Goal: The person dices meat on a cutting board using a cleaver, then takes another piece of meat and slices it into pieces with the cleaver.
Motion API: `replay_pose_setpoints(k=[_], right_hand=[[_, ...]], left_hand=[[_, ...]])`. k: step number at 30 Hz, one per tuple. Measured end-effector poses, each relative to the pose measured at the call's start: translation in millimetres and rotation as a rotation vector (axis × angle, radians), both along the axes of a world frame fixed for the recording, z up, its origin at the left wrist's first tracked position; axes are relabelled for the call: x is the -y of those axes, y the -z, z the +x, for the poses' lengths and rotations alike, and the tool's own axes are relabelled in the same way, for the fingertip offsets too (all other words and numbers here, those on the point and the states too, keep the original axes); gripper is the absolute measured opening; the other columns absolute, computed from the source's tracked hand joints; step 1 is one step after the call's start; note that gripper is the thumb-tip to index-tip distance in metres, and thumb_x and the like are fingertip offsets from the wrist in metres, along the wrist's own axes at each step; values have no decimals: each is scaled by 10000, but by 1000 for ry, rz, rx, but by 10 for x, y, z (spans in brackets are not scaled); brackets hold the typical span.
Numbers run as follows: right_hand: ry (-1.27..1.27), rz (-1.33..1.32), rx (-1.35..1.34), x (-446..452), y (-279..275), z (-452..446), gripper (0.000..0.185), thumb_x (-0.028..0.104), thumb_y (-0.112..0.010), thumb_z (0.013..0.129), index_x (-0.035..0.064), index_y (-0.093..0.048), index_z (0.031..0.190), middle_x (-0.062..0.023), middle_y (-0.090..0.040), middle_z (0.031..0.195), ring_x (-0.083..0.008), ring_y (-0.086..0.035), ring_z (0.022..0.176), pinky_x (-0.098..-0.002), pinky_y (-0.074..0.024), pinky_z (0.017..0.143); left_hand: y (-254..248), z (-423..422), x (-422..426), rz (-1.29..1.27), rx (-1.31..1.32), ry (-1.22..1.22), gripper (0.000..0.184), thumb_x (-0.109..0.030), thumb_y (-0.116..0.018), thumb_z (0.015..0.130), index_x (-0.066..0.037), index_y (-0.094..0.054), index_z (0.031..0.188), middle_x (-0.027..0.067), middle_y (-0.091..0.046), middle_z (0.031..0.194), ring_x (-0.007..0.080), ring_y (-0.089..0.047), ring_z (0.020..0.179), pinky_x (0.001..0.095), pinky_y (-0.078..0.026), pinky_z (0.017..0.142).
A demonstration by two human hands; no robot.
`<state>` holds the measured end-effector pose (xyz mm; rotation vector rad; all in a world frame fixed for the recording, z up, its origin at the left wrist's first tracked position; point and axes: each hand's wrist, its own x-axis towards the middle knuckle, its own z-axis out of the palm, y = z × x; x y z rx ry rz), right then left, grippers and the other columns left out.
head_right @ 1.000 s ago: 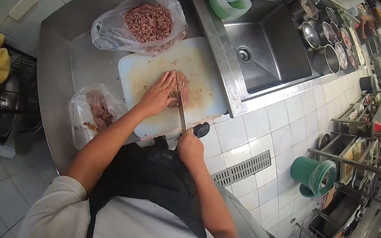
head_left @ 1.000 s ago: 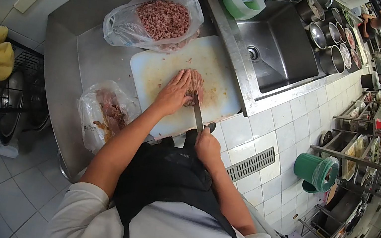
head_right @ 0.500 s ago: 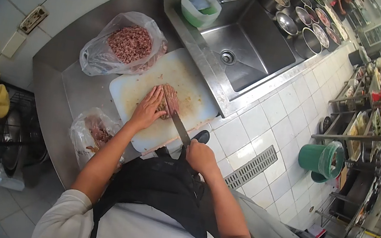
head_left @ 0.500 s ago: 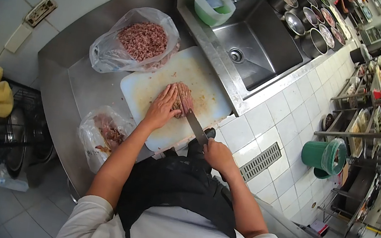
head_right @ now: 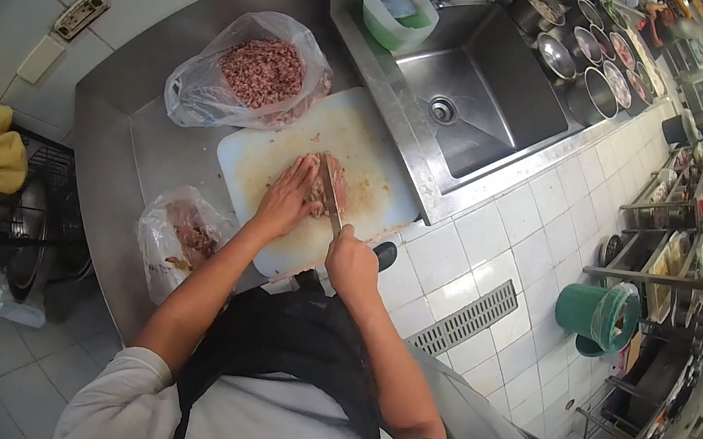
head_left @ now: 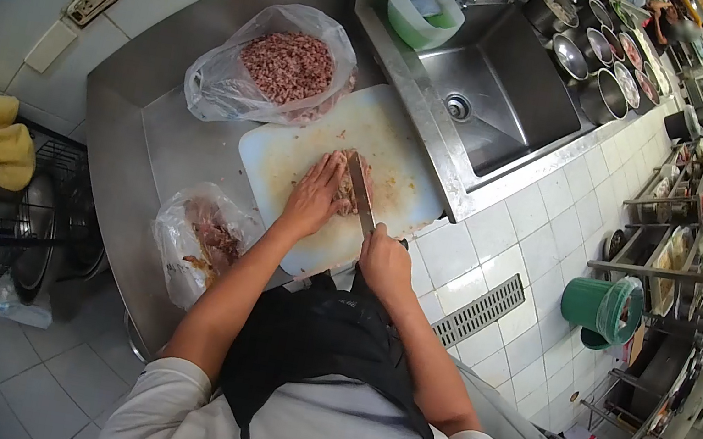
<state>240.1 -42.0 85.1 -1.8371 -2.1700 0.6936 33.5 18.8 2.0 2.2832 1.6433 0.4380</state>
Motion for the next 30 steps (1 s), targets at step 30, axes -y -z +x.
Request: replay_pose_setpoints(k=[30], right_hand=[[25,46,-70,-645,478,-498,299,141,-594,937,-82,-577,1136,-315,-706,789,-494,-716,741,-590,-576,704]], left_hand=[[-85,10,-71,-90,-70,14,835,-349,-704,946,94,-351,1560,264,-260,1681,392,-246,1572,466,-215,1303]])
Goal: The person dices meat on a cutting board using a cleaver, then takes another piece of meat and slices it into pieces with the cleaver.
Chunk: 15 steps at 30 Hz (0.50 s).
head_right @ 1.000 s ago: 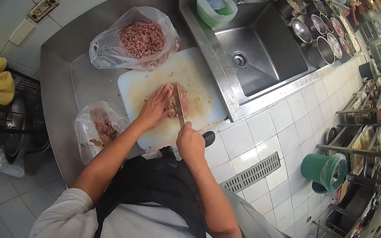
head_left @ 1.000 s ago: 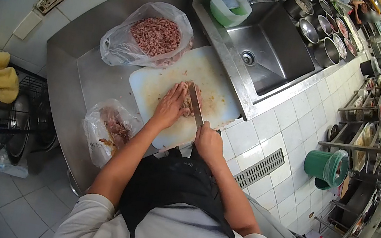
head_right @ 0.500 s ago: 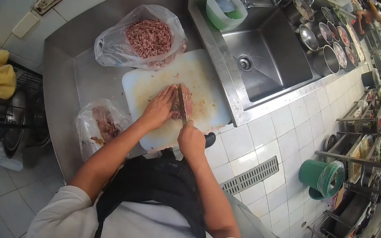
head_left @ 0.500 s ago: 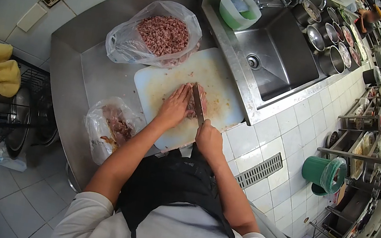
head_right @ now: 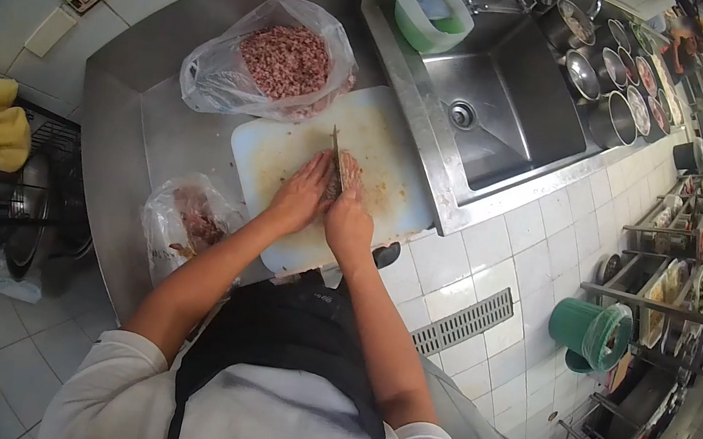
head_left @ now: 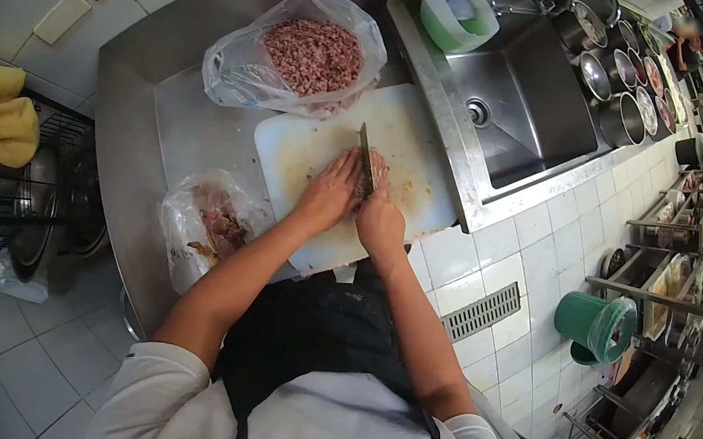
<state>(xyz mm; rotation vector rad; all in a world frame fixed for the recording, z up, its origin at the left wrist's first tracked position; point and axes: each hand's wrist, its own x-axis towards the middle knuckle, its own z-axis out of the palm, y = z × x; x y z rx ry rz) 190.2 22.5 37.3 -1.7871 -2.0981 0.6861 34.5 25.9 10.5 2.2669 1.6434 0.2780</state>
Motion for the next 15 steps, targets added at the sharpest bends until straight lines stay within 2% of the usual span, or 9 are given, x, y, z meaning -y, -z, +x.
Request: replay_pose_setpoints(k=[3,6,9,12,15], right_hand=[[13,-29,-13,87,-117,73,350,130,-594,929,-72,-546,1210,-312,-708,793,-492,-716,737,-592,-575,699],[-71,-185,128,344,-97,246,405,125,-586,929,-72,-513,1275,-308,-711,804,-490,-715,733,-583,-577,691],[-79,-218,140,379,-97,309,428,124,-583,930,-81,-504,1297,-310,-710,809,-490,-713,731,-570,-581,681],[1,-37,-15,39,88,47,363,124,-580,929,-110,-545,1205,-316,-707,800,-493,-718,748,-565,-584,689],[-1,-19,-10,-34,173,17,439,126,-571,935,-122,-494,1288,-323,-702,790,-496,-718,755,-574,-579,692]], left_hand=[[-29,33,-5,-5,58,-26,824,-345,-690,960,94,-341,1565,259,-245,1689,392,-232,1577,469,-220,1301],[-29,31,18,-28,59,-31,818,-347,-676,973,94,-332,1569,256,-231,1695,392,-217,1582,470,-221,1300],[-30,15,14,-21,54,-23,818,-341,-680,970,95,-331,1568,263,-227,1694,398,-219,1580,471,-228,1297],[-33,20,25,-26,36,-14,816,-327,-696,959,95,-342,1561,272,-225,1691,404,-232,1576,473,-239,1293],[-10,4,-8,0,-5,7,812,-329,-691,966,94,-341,1564,264,-214,1698,394,-220,1582,466,-223,1299]])
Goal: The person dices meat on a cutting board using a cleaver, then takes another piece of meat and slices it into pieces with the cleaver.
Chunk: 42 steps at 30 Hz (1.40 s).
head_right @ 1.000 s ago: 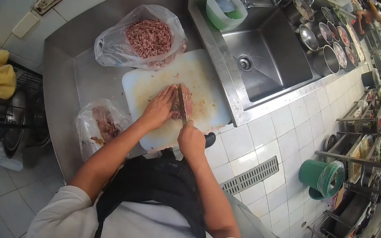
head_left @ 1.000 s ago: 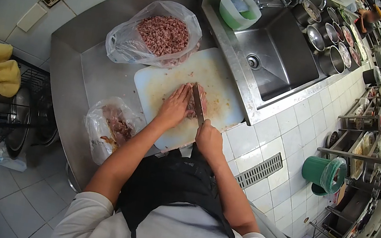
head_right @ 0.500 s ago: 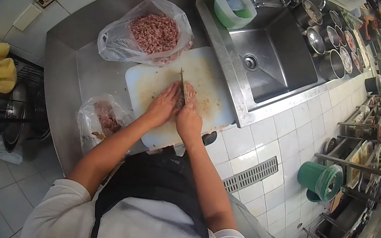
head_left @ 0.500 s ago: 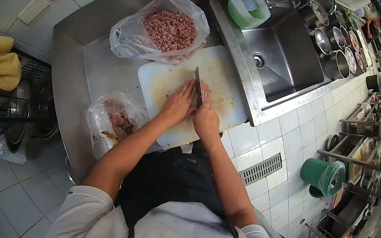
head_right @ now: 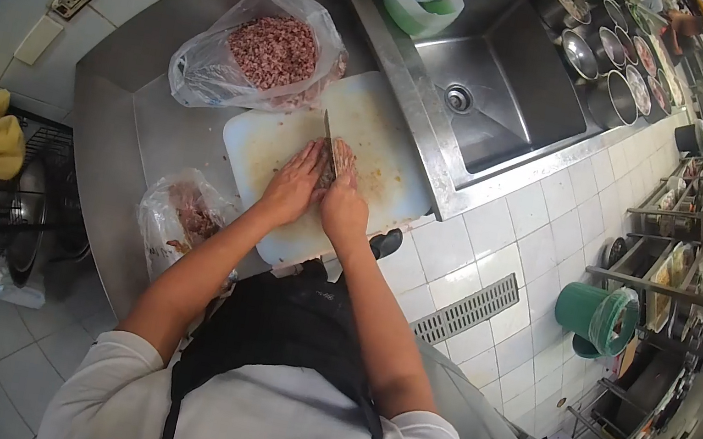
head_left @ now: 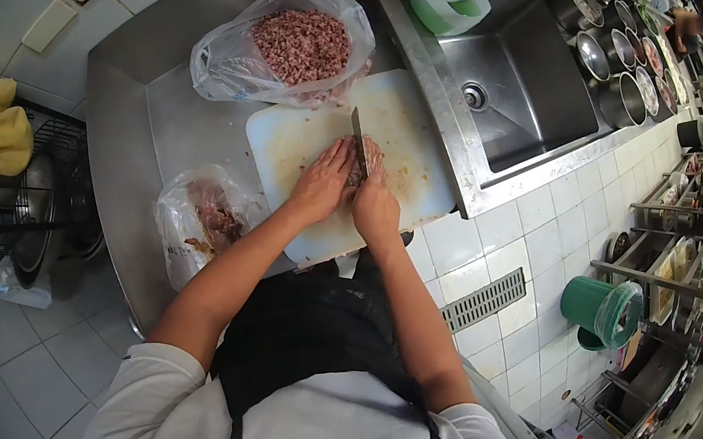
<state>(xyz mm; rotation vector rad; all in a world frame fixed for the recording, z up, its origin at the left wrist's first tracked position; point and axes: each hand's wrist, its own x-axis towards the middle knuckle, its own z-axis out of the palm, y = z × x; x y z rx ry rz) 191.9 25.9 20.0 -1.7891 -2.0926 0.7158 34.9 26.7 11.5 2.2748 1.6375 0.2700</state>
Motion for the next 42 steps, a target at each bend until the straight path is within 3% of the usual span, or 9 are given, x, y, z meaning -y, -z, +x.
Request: replay_pose_setpoints(k=[6,9,14,17,19,25,31,35,42], right_hand=[[-41,-245,74,518,-74,316,570,115,-552,936,-99,-397,1441,-323,-701,786,-504,-711,747,-583,-575,703],[4,-194,47,435,-140,205,459,116,-537,942,-95,-461,1343,-322,-706,804,-512,-707,748,-594,-572,703],[23,202,-127,-4,121,-48,336,130,-531,956,-83,-512,1215,-322,-703,812,-497,-714,743,-594,-572,679],[-5,-63,25,240,103,121,303,135,-542,958,-85,-527,1166,-310,-701,785,-486,-717,730,-584,-576,669],[-37,-118,78,553,-114,283,173,92,-531,952,-58,-542,1038,-290,-704,760,-467,-724,719,-561,-584,652],[-79,-238,196,1049,-376,676,145,86,-534,948,-59,-542,933,-285,-693,721,-452,-724,697,-554,-575,604],[-215,-193,203,851,-800,951,195,153,-564,984,-33,-551,925,-284,-690,724,-464,-711,685,-564,-571,629],[-128,-127,155,781,-1125,864,227,186,-576,1004,-26,-550,926,-289,-669,698,-478,-687,660,-577,-548,612],[-3,11,78,631,-972,586,201,159,-588,1003,-21,-550,923,-274,-661,674,-465,-684,629,-564,-543,579]], left_hand=[[-50,22,12,-28,31,-22,807,-338,-691,967,83,-353,1567,255,-227,1697,388,-217,1584,455,-200,1309],[-45,-5,-6,-16,50,-22,801,-337,-690,970,82,-356,1566,256,-225,1698,387,-216,1585,454,-200,1308],[-19,-34,-2,-21,-53,16,803,-340,-693,967,85,-363,1562,254,-210,1704,381,-216,1587,455,-205,1305],[-14,5,7,-30,33,-25,798,-340,-696,965,80,-372,1560,251,-208,1706,381,-225,1584,459,-218,1300],[-8,7,1,-5,64,-32,793,-334,-700,963,78,-378,1559,247,-214,1706,381,-231,1582,460,-225,1297],[66,-34,39,41,114,-28,799,-324,-722,952,74,-384,1557,223,-233,1707,383,-254,1571,456,-254,1284],[63,-79,53,39,209,-48,822,-335,-729,948,45,-359,1576,216,-236,1705,375,-294,1554,465,-280,1271],[61,-85,74,55,193,-73,824,-311,-724,955,32,-327,1590,216,-226,1707,373,-297,1553,462,-284,1270],[166,-55,108,58,182,-86,820,-291,-724,954,39,-317,1584,224,-232,1702,387,-282,1558,459,-285,1272]])
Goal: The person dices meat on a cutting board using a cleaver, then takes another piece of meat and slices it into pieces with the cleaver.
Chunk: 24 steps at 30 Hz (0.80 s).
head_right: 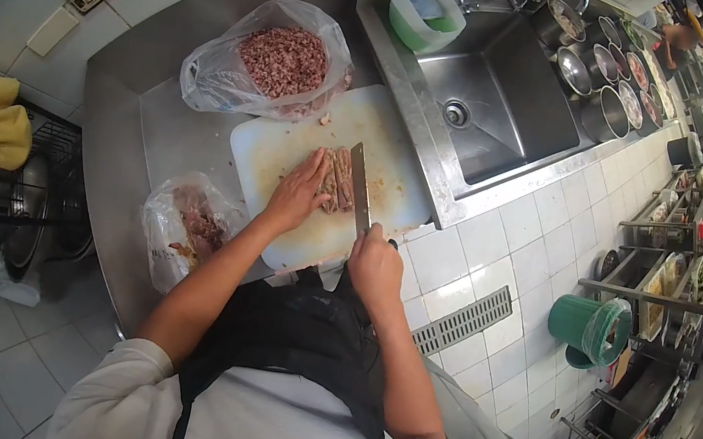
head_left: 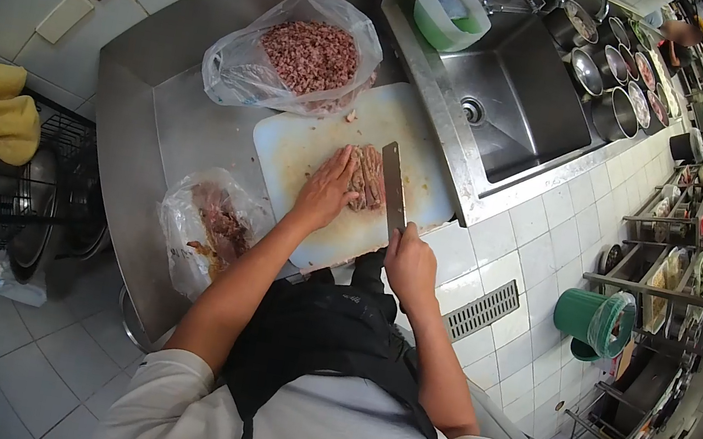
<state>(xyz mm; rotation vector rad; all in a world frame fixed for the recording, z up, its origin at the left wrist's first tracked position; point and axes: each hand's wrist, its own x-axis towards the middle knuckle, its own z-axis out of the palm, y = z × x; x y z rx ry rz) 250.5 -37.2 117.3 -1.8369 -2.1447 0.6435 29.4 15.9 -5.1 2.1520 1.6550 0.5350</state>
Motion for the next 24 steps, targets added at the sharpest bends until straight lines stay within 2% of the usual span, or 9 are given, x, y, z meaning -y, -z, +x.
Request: replay_pose_setpoints(k=[8,17,24], right_hand=[[-25,-29,-16,-86,458,-258,173,129,-572,981,-28,-544,915,-277,-679,692,-458,-704,646,-553,-564,600],[-41,-46,-10,-139,587,-281,170,128,-561,974,-41,-546,972,-282,-683,699,-462,-704,647,-558,-567,606],[-57,-43,23,-164,697,-327,164,119,-564,966,-42,-539,982,-278,-684,700,-464,-703,647,-560,-568,607]], left_hand=[[-136,44,-11,-11,9,-23,820,-265,-753,917,73,-359,1552,244,-279,1678,401,-323,1535,466,-303,1265],[-168,40,-35,4,4,-9,841,-220,-763,903,72,-339,1568,239,-273,1680,404,-342,1523,457,-312,1263],[-158,26,-65,19,-50,11,821,-240,-744,921,87,-344,1559,241,-286,1671,403,-332,1529,473,-307,1266]])
